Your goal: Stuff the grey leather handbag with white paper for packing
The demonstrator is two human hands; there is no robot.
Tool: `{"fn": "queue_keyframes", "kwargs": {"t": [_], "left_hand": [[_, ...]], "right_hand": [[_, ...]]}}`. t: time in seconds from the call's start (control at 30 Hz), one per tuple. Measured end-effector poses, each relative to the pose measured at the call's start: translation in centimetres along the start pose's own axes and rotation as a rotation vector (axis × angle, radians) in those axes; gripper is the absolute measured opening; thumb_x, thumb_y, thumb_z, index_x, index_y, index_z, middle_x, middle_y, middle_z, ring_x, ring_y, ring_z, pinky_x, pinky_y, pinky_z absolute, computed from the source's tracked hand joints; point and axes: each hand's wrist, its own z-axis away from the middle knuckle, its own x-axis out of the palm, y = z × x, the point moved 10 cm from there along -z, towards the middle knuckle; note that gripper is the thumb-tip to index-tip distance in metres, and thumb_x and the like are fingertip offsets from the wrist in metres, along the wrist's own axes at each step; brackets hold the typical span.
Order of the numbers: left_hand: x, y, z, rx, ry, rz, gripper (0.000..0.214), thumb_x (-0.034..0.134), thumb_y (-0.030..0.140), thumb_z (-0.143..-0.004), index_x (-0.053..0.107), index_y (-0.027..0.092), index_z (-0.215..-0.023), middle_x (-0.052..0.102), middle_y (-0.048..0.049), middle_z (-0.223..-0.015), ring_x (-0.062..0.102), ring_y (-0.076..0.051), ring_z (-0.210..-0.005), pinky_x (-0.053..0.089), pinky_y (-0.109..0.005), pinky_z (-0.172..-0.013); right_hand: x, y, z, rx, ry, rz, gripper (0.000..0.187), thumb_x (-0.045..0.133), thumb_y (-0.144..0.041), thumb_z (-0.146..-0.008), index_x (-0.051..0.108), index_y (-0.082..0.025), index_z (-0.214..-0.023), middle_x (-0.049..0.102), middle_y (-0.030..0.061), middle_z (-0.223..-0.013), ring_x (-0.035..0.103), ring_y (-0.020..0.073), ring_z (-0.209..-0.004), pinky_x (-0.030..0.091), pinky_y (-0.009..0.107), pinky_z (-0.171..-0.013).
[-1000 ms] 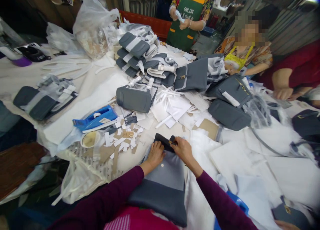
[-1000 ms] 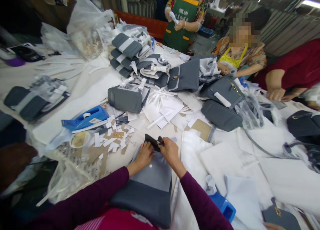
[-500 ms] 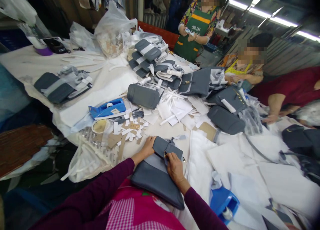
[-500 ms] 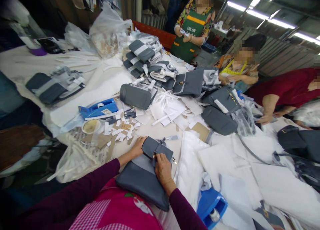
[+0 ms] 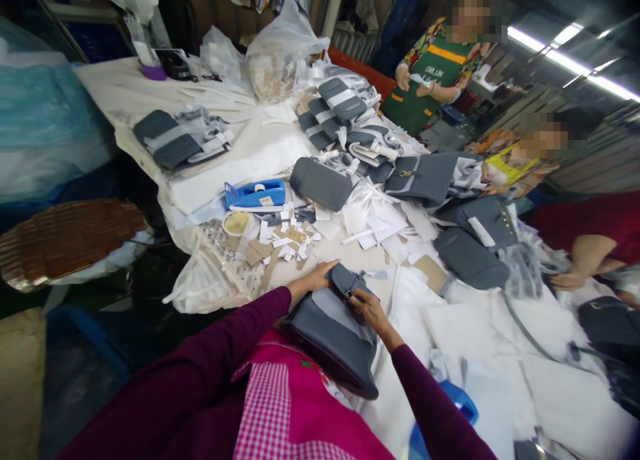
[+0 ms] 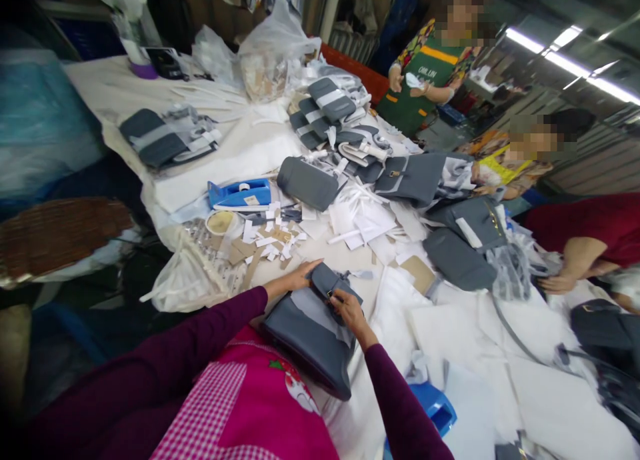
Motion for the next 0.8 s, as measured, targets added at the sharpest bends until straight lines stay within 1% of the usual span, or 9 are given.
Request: {"fn": "queue_keyframes", "kwargs": {"t": [0.07,0.17,0.23,0.37,0.43,0.53,0.63,0.8], "left_hand": [[0.1,0.1,0.1,0.010,-0.010,0.011,0.076,0.065,0.023,-0.072,0.036,0.019,-0.143,0.052,-0.0136,-0.131,0.047,-0.030,-0.120,0.034,-0.045,-0.105],[0.3,0.2,0.2,0.012,-0.018,0.021,0.067,0.061,0.018,-0.072,0.046,0.020,-0.137,0.055,-0.0117,-0.123,0.050,-0.028,-0.113,0.036,-0.043,-0.104],[0.3,0.1,0.3,0.010,-0.021,0.025,0.066,0.057,0.013,-0.071,0.049,0.020,-0.135,0.056,-0.0118,-0.119,0.052,-0.028,-0.110,0.037,-0.043,-0.103],[0.2,0.1,0.4,0.018,-0.030,0.035,0.070,0.052,0.008,-0.068,0.048,0.019,-0.137,0.055,-0.0124,-0.116,0.051,-0.027,-0.109,0.037,-0.042,-0.103],[0.1,0.2,0.5,0.025,-0.035,0.041,0.068,0.052,0.009,-0.069,0.049,0.019,-0.136,0.055,-0.0120,-0.115,0.051,-0.026,-0.109,0.038,-0.041,-0.102],[0.0,0.3,0.5,0.028,-0.037,0.043,0.063,0.054,0.012,-0.073,0.050,0.019,-0.135,0.055,-0.0119,-0.115,0.052,-0.026,-0.108,0.038,-0.041,-0.102],[0.1,0.3,0.5,0.028,-0.040,0.041,0.059,0.055,0.016,-0.076,0.050,0.019,-0.135,0.054,-0.0120,-0.116,0.051,-0.026,-0.107,0.038,-0.041,-0.102],[0.2,0.0,0.4,0.023,-0.021,0.036,0.057,0.055,0.017,-0.078,0.050,0.019,-0.135,0.053,-0.0123,-0.114,0.050,-0.026,-0.107,0.038,-0.040,-0.101]], "right_hand": [[0.4,0.3,-0.4,0.012,-0.047,0.001,0.024,0.038,-0.035,-0.089,0.054,-0.020,-0.079,0.058,-0.0005,-0.066,0.058,0.0157,-0.062,0.047,0.026,-0.061],[0.7,0.0,-0.5,0.008,-0.058,0.063,0.023,0.038,-0.032,-0.089,0.054,-0.020,-0.079,0.055,-0.0016,-0.062,0.057,0.0153,-0.061,0.046,0.025,-0.059],[0.9,-0.5,-0.3,-0.006,-0.050,0.123,0.022,0.039,-0.031,-0.089,0.055,-0.021,-0.079,0.055,-0.0017,-0.063,0.056,0.0151,-0.061,0.044,0.024,-0.060],[1.0,-2.0,0.2,-0.034,0.004,0.258,0.018,0.042,-0.027,-0.088,0.056,-0.021,-0.078,0.059,0.0007,-0.071,0.054,0.0166,-0.069,0.037,0.026,-0.065],[1.2,-2.5,0.5,-0.038,0.028,0.328,0.017,0.042,-0.024,-0.088,0.057,-0.021,-0.078,0.061,0.0023,-0.075,0.055,0.0177,-0.073,0.035,0.026,-0.065],[1.9,-3.3,0.8,-0.058,0.044,0.502,0.019,0.040,-0.021,-0.090,0.058,-0.021,-0.083,0.064,0.0041,-0.084,0.057,0.0185,-0.081,0.033,0.026,-0.067],[2.9,-3.6,0.9,-0.071,0.016,0.640,0.019,0.040,-0.019,-0.092,0.059,-0.022,-0.090,0.066,0.0061,-0.094,0.058,0.0201,-0.091,0.034,0.026,-0.069],[3.8,-3.7,0.5,-0.060,-0.057,0.703,0.021,0.040,-0.016,-0.092,0.059,-0.022,-0.100,0.066,0.0090,-0.104,0.055,0.0223,-0.102,0.037,0.028,-0.073]]}}
